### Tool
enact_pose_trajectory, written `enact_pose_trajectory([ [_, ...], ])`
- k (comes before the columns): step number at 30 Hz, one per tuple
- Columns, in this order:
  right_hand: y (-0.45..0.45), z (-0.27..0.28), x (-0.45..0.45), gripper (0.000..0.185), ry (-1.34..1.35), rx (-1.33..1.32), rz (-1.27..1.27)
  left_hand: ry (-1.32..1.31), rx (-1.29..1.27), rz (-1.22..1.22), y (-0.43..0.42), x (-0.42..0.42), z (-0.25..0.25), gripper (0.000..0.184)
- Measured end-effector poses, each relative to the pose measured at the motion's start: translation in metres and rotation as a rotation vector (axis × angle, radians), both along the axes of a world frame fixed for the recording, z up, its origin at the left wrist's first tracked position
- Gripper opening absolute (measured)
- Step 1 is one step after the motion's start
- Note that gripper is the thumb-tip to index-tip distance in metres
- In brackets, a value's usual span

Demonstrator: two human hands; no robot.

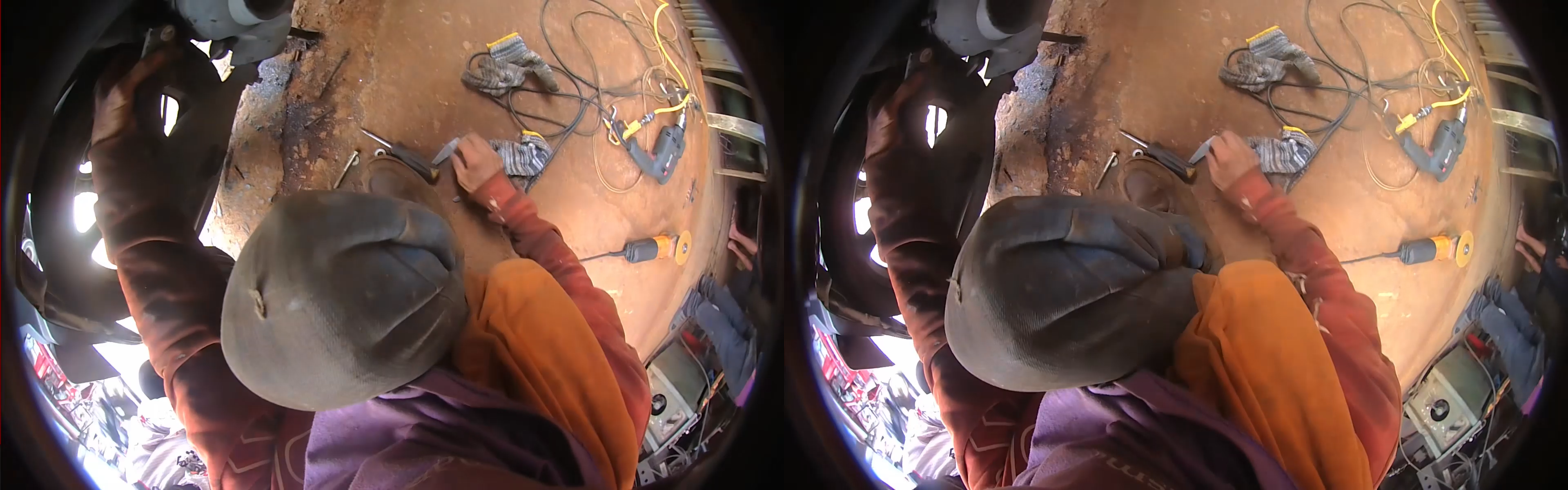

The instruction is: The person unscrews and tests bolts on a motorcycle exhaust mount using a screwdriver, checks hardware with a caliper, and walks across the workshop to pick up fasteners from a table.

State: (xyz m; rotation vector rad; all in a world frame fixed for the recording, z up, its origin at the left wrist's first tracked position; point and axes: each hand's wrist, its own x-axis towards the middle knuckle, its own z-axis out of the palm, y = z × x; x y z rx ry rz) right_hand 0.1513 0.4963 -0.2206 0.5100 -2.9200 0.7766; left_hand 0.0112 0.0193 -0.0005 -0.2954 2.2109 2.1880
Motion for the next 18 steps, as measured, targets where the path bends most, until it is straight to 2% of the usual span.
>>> enact_pose_trajectory([
  [3, -0.009, 0.0, 0.001, 0.016, -0.149, -0.116, 0.057, -0.024, -0.1, 0.025, 0.004, 0.006, 0.005, 0.043],
  [6, -0.053, -0.005, -0.017, 0.014, -0.178, -0.076, 0.184, -0.021, -0.032, 0.077, 0.004, 0.007, 0.0, 0.045],
  [7, -0.068, -0.004, -0.023, 0.018, -0.219, 0.057, 0.199, 0.078, -0.134, 0.022, 0.005, 0.011, -0.001, 0.044],
  [8, -0.078, -0.006, -0.029, 0.018, -0.219, 0.053, 0.213, 0.123, -0.188, -0.001, 0.007, 0.013, 0.0, 0.044],
  [9, -0.085, -0.008, -0.032, 0.021, -0.3, 0.199, 0.177, 0.169, -0.242, -0.022, 0.009, 0.015, 0.001, 0.044],
  [10, -0.091, -0.009, -0.034, 0.024, -0.38, 0.349, 0.141, 0.123, -0.176, 0.054, 0.015, 0.01, 0.002, 0.05],
  [12, -0.09, -0.007, -0.033, 0.027, -0.456, 0.355, 0.173, 0.08, -0.115, 0.151, 0.016, 0.008, -0.003, 0.057],
  [14, -0.09, -0.015, -0.039, 0.021, -0.436, 0.494, 0.269, 0.085, -0.279, 0.093, -0.002, -0.005, -0.014, 0.066],
  [16, -0.088, -0.02, -0.045, 0.022, -0.475, 0.478, 0.302, 0.099, -0.465, 0.09, -0.015, -0.009, -0.015, 0.077],
  [17, -0.084, -0.021, -0.048, 0.024, -0.482, 0.433, 0.294, 0.104, -0.567, 0.109, -0.019, -0.009, -0.012, 0.083],
  [18, -0.081, -0.005, -0.049, 0.024, -0.521, 0.205, 0.199, 0.105, -0.68, 0.163, -0.014, -0.01, -0.012, 0.09],
])
